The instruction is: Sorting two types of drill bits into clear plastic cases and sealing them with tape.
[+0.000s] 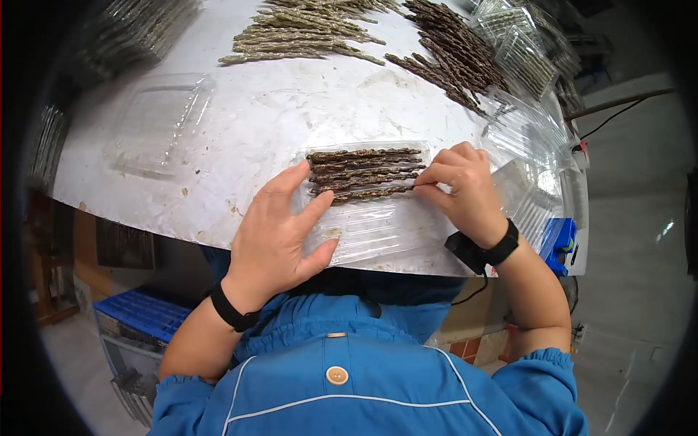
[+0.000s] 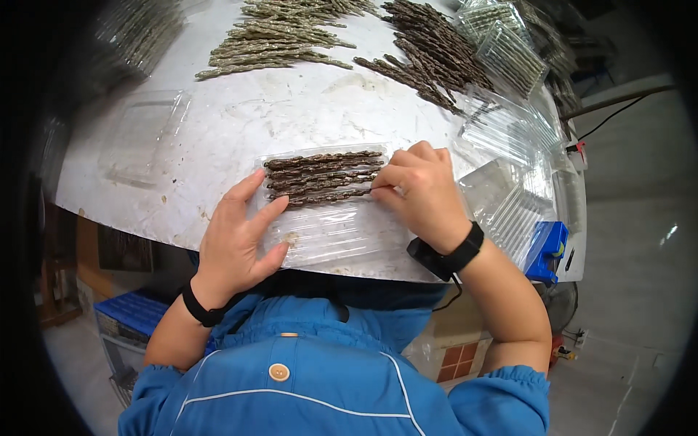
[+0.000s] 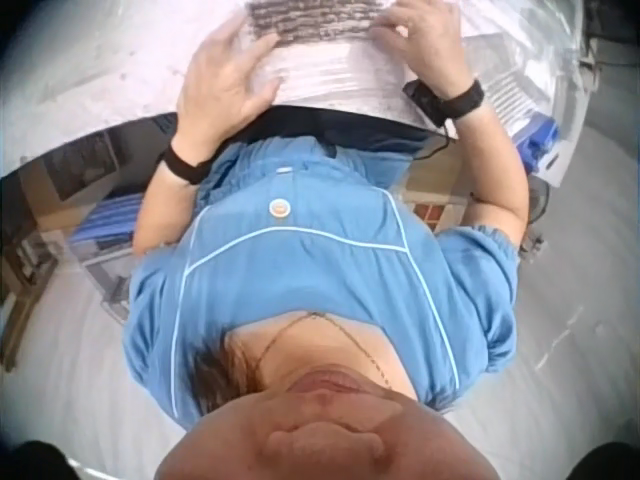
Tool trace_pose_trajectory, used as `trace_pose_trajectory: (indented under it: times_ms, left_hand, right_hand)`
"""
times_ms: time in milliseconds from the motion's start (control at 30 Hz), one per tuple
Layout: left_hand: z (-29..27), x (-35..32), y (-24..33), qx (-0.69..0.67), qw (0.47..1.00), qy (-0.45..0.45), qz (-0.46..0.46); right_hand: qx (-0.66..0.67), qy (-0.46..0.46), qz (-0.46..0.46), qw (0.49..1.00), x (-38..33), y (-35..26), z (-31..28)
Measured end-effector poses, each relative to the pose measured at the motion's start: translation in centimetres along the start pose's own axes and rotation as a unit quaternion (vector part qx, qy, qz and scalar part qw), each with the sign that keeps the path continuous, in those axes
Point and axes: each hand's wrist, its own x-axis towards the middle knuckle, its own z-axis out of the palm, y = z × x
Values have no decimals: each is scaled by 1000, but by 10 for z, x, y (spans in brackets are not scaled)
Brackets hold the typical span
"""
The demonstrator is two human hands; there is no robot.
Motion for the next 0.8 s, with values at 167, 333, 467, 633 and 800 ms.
trace_pose_trajectory:
  times_ms: [167, 333, 467, 633, 800]
  left_hand:
    - [2, 0, -2, -7, 1000, 4, 6]
    - [1, -2, -1, -4, 1000, 2, 3]
    - [1, -1, -1, -1, 1000, -1, 4]
    - [-2, 3, 3, -2, 1000, -10, -9]
    - [0, 2, 2, 2, 1000, -8, -11]
  right_hand:
    - [-25, -5, -26, 999, 3, -1, 10]
    - [-12, 4, -34, 999, 7, 1, 6]
    - [32, 2, -64, 997, 4, 6, 17]
    - [-80, -13, -124, 989, 3, 3, 17]
    - [-91, -2, -107, 990, 1, -1, 18]
